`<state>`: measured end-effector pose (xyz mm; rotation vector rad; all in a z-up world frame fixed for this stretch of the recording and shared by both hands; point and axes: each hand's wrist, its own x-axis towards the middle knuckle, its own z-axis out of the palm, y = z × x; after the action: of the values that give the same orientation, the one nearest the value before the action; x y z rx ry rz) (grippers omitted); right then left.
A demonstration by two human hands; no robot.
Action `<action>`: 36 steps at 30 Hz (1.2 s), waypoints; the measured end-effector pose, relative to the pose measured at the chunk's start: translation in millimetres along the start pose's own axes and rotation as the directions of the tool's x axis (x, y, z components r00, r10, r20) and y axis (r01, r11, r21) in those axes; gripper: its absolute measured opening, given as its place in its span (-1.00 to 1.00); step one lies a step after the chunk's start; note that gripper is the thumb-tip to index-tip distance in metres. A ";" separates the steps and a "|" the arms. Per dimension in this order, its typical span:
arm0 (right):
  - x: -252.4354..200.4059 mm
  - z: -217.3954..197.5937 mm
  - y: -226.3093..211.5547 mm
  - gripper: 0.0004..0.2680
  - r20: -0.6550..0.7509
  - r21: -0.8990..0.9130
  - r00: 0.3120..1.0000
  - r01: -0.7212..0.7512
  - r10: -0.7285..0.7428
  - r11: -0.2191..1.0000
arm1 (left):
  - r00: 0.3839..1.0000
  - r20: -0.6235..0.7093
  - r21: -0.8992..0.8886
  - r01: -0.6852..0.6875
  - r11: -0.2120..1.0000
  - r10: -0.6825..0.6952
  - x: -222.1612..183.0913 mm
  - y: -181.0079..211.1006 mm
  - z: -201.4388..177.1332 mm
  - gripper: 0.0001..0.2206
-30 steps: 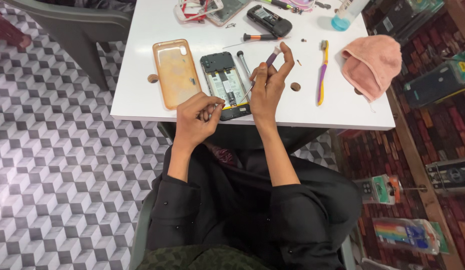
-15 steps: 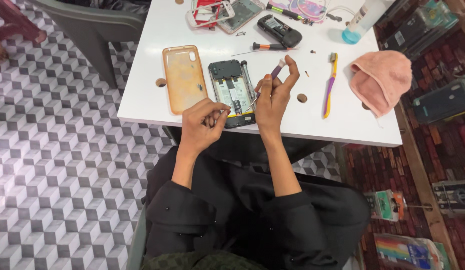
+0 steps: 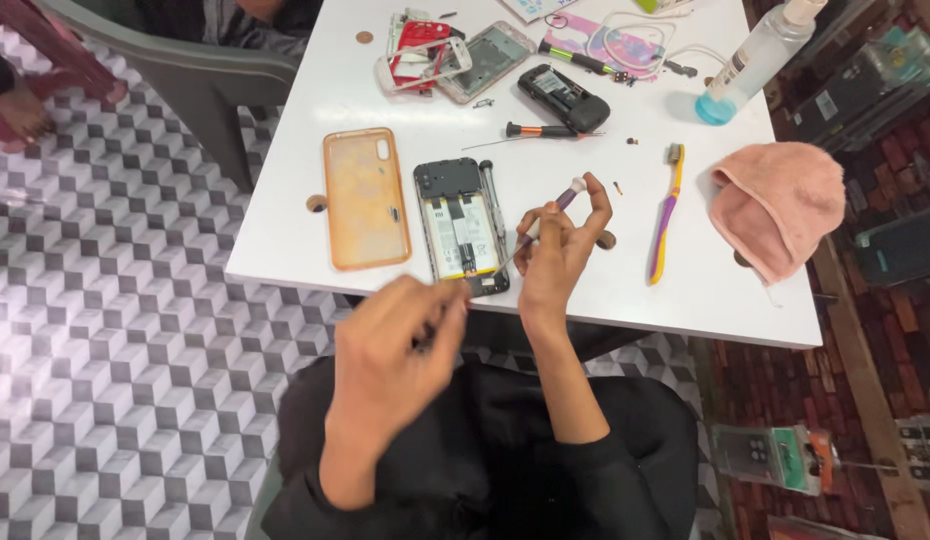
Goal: The person disassembles a smartphone by removing screws and internal components, including the battery and circuit boards. They then use a toothbrush to clean the internal parts.
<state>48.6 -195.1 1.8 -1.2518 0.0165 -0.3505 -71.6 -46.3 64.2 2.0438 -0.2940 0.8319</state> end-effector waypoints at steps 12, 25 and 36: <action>0.3 -0.2 -0.5 -0.62 -0.049 0.013 0.998 0.042 -0.041 0.999 | 0.919 0.392 0.178 -0.044 0.983 -0.030 42.1 -14.9 22.8 -0.77; -12.6 2.1 6.1 -0.54 -0.124 -0.025 0.952 0.278 -0.279 0.960 | 0.775 0.632 -0.060 0.074 0.995 -0.019 72.9 -71.7 31.3 -0.80; -21.1 -1.8 23.6 -0.58 0.382 -0.197 0.777 0.598 -0.501 0.777 | 0.715 0.695 -0.021 0.127 0.992 -0.077 62.1 -91.7 9.8 -0.72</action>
<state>34.2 -184.8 -24.5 -1.6054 -0.6113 -0.6829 24.2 5.4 41.7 2.2126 -0.6054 -0.0647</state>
